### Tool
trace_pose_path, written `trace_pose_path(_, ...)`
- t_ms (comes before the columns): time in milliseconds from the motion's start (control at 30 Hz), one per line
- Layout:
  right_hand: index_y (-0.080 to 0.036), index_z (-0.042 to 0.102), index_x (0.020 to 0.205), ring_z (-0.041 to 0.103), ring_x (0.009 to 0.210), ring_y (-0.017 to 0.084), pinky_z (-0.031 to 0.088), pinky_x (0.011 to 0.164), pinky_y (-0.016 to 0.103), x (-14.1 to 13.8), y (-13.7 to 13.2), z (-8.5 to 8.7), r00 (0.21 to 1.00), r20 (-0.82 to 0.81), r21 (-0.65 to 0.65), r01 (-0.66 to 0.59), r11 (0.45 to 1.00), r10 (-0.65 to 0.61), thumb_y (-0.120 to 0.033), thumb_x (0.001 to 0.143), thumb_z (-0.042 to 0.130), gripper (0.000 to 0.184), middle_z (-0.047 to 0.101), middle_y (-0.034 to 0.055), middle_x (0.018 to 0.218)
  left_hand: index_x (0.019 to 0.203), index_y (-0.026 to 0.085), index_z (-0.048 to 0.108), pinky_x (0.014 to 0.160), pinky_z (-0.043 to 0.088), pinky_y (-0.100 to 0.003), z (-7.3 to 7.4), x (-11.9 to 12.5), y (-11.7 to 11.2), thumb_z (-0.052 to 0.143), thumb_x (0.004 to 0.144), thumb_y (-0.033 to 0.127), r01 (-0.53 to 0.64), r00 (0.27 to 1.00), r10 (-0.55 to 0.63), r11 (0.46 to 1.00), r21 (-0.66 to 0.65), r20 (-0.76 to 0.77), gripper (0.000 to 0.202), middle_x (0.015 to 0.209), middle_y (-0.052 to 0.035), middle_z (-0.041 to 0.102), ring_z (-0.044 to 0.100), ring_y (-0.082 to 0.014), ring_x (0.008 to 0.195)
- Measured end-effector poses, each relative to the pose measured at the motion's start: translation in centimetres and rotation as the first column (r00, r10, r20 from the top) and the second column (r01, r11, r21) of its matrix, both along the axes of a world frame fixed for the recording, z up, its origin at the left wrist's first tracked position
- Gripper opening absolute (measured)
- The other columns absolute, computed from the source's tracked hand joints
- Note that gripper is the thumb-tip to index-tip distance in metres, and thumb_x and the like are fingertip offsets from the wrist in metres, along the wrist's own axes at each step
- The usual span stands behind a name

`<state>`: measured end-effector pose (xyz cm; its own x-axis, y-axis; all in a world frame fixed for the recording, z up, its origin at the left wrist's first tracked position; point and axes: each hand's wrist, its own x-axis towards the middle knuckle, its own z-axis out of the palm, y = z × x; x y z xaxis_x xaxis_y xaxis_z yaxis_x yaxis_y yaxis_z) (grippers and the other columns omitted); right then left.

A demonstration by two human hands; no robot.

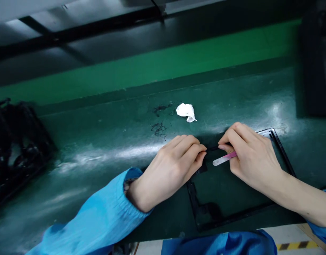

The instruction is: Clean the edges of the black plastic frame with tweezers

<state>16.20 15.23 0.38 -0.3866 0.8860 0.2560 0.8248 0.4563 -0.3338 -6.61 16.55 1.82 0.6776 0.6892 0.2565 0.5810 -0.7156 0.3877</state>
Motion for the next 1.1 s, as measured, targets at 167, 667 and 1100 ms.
trace_pose_path(167, -0.019, 0.058, 0.084, 0.053, 0.072, 0.018, 0.037, 0.063, 0.032, -0.1, 0.0, 0.0, 1.0, 0.016, 0.013, 0.011, 1.0, -0.011, -0.001, 0.095, 0.049, 0.022, 0.06, 0.0034, 0.085, 0.103, 0.012, 0.067, 0.078, 0.056, -0.036, -0.1, 0.4, -0.3, 0.051, 0.109, 0.017, -0.025, 0.998, 0.028, 0.998, 0.056, -0.063, 0.017, 0.098, -0.0083, 0.073, 0.067, -0.0208, 0.087)
trace_pose_path(667, -0.02, 0.057, 0.085, 0.06, 0.078, 0.021, 0.04, 0.073, 0.032, 0.0, 0.2, 0.6, 0.997, 0.034, 0.099, 0.062, 0.993, -0.065, 0.005, 0.08, 0.052, 0.026, 0.065, 0.0043, 0.085, 0.093, 0.017, 0.058, 0.071, 0.051, -0.032, -2.7, 3.5, -1.3, 0.048, 0.102, 0.007, -0.236, 0.961, 0.267, 0.923, 0.303, -0.065, 0.017, 0.086, -0.0046, 0.063, 0.06, -0.0194, 0.076)
trace_pose_path(1100, -0.022, 0.055, 0.084, 0.059, 0.068, 0.016, 0.036, 0.066, 0.03, -0.1, 0.0, 14.7, 0.987, -0.163, 0.461, 0.075, 0.884, 0.002, 0.004, 0.086, 0.048, 0.027, 0.066, -0.0015, 0.079, 0.099, 0.021, 0.053, 0.072, 0.054, -0.026, 10.3, 2.6, 0.5, 0.052, 0.104, 0.01, -0.389, 0.889, 0.178, 0.779, 0.491, 0.423, 0.012, 0.089, -0.0015, 0.061, 0.062, -0.015, 0.081)
